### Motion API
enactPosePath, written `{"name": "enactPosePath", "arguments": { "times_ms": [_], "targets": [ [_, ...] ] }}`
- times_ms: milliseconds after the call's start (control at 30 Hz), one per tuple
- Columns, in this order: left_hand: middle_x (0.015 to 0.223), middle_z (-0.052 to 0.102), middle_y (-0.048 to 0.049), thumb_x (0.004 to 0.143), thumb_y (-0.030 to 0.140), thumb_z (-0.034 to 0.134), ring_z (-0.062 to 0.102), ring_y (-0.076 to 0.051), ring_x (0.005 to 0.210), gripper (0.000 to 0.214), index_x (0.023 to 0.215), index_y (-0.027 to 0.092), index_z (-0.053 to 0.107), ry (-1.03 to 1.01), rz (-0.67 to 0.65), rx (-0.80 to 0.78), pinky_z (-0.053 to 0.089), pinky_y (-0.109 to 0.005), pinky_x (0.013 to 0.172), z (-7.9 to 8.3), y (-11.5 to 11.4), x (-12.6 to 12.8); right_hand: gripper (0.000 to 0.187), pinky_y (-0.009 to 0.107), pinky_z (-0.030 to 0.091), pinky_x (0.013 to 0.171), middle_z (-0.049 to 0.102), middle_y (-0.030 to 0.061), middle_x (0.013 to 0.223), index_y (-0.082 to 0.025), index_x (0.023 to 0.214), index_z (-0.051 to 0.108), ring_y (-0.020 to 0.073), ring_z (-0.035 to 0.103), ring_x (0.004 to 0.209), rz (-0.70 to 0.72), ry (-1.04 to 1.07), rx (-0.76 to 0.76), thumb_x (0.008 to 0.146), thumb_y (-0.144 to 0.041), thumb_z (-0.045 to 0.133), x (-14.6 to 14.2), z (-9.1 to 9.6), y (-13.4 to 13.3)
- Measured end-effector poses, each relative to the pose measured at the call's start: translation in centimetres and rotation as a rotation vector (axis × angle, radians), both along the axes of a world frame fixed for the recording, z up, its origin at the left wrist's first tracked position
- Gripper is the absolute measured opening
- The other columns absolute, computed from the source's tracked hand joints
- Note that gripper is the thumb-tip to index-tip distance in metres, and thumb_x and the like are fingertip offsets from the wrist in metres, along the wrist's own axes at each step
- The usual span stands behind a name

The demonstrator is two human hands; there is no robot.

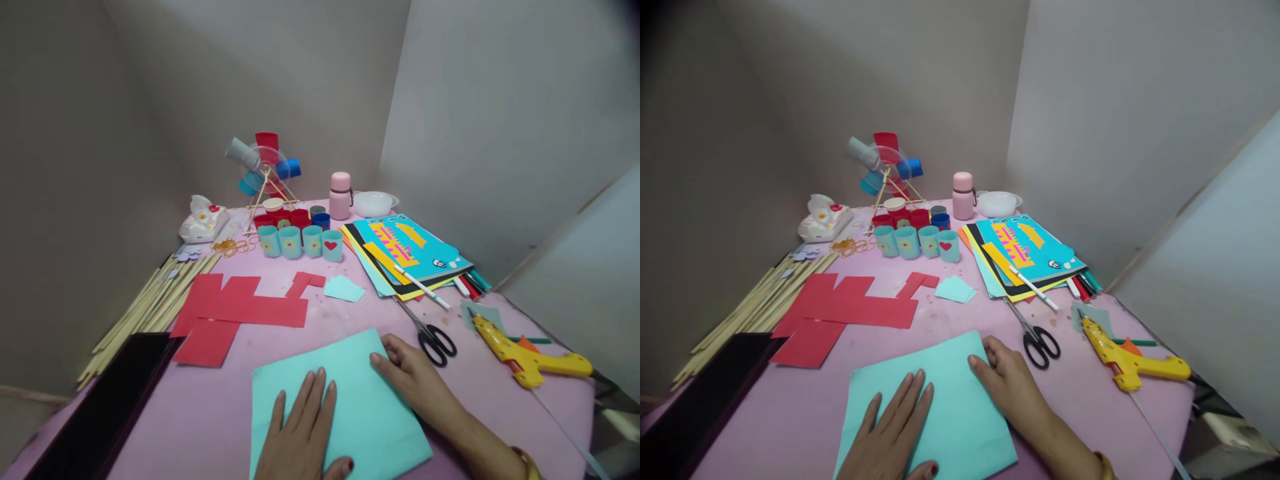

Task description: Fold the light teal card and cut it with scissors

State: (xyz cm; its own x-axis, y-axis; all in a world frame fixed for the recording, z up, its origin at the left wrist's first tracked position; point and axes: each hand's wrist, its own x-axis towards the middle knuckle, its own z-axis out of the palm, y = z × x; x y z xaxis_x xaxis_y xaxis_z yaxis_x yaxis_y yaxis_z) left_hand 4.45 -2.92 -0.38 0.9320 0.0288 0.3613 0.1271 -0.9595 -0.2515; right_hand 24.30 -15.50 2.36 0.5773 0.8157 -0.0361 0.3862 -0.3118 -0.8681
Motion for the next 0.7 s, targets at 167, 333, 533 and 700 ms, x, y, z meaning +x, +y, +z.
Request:
{"name": "enactPosePath", "arguments": {
  "times_ms": [167,333,533,700],
  "targets": [
    [0.129,0.055,-0.0114,0.084,0.055,0.036,0.05,-0.027,0.115,0.073,0.142,0.013,0.02,-0.059,-0.01,0.045,0.03,-0.041,0.089,-0.4,0.0,0.1,0.047,0.04,0.039,0.094,0.054,0.0174,0.128,-0.01,0.128,0.042,0.027,0.046,0.12,-0.05,-0.785,0.153,0.09,-0.038,0.04,-2.3,0.5,-0.6],
    [0.127,0.058,-0.0076,0.083,0.044,0.04,0.043,-0.026,0.118,0.056,0.133,0.019,0.042,-0.022,-0.007,0.084,0.027,-0.042,0.092,-1.0,0.2,-0.1,0.039,0.034,0.048,0.079,0.065,0.0021,0.119,-0.014,0.115,0.058,0.0198,0.051,0.113,0.149,-1.365,0.249,0.093,-0.031,0.031,-6.9,-1.6,1.8],
    [0.126,0.059,-0.0058,0.073,0.025,0.043,0.041,-0.026,0.117,0.051,0.122,0.019,0.055,0.001,-0.004,0.127,0.027,-0.046,0.089,-1.1,0.4,0.2,0.044,0.035,0.053,0.074,0.061,0.0003,0.123,-0.018,0.117,0.059,0.0204,0.056,0.11,0.159,-1.436,0.163,0.095,-0.033,0.023,-7.5,-4.3,2.3],
    [0.121,0.062,-0.0048,0.075,0.03,0.041,0.042,-0.024,0.116,0.046,0.117,0.018,0.058,-0.014,-0.004,0.118,0.029,-0.046,0.087,-1.0,0.5,0.5,0.043,0.037,0.055,0.075,0.054,0.011,0.13,-0.009,0.128,0.048,0.0256,0.056,0.112,0.275,-1.447,0.02,0.093,-0.029,0.032,-6.0,-5.2,0.8]
  ]
}}
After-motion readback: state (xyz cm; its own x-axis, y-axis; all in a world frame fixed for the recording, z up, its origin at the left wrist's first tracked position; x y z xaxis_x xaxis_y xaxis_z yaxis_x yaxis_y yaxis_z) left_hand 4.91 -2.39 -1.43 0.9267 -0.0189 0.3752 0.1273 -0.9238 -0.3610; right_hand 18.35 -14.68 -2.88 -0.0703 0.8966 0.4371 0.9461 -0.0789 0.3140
